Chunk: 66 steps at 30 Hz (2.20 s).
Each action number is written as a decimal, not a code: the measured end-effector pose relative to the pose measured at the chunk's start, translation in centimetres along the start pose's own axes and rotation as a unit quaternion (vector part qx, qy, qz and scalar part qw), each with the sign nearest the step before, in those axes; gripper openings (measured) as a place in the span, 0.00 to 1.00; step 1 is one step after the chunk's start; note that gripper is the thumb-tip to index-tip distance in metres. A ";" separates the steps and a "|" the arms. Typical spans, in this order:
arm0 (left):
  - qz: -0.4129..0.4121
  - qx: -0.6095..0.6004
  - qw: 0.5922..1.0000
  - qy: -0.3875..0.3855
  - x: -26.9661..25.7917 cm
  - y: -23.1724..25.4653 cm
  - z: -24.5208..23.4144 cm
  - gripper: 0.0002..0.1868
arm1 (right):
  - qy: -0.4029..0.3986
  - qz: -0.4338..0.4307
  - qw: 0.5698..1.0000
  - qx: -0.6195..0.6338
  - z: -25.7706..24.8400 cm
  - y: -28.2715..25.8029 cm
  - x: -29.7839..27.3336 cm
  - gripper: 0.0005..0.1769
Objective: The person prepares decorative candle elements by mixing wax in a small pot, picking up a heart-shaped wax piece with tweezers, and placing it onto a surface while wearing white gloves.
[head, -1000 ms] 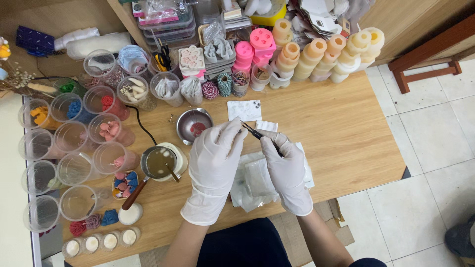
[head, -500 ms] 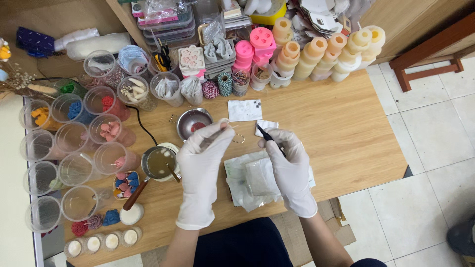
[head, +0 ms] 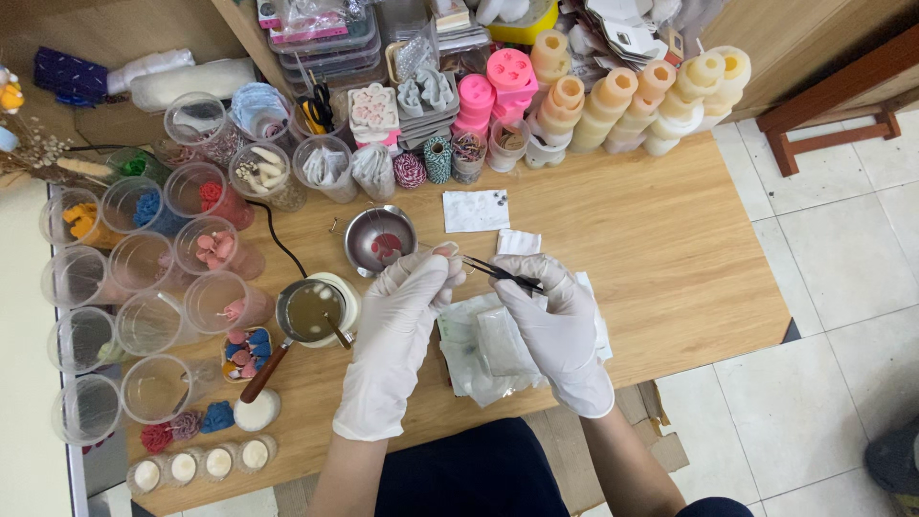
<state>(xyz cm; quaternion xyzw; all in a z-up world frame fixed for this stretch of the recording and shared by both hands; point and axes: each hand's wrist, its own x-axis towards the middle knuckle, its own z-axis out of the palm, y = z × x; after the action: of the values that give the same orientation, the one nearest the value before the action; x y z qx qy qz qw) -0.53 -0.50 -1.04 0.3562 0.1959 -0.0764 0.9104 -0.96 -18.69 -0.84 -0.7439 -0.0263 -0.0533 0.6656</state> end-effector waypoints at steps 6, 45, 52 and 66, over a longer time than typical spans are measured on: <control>-0.002 0.005 1.000 -0.009 0.3 -0.4 -0.1 0.09 | 0.007 0.019 1.000 0.014 0.2 0.0 0.0 0.09; -0.071 0.128 0.979 0.141 -2.4 -0.7 -8.1 0.21 | -0.161 0.030 0.848 -0.504 -0.8 29.4 17.3 0.11; -0.085 0.136 0.974 0.158 -2.7 -0.4 -7.4 0.22 | -0.145 0.024 0.868 -0.475 -1.3 29.1 17.1 0.11; -0.084 -0.064 0.994 0.019 -4.6 1.6 -7.5 0.36 | -0.128 0.022 0.794 -0.595 -2.8 32.4 17.0 0.09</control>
<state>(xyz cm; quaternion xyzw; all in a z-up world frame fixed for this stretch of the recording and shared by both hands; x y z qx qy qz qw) -6.58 5.73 -3.17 0.2812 0.2473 -0.1334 0.9176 19.34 -25.68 -30.55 -0.9935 -0.0577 0.0520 0.0837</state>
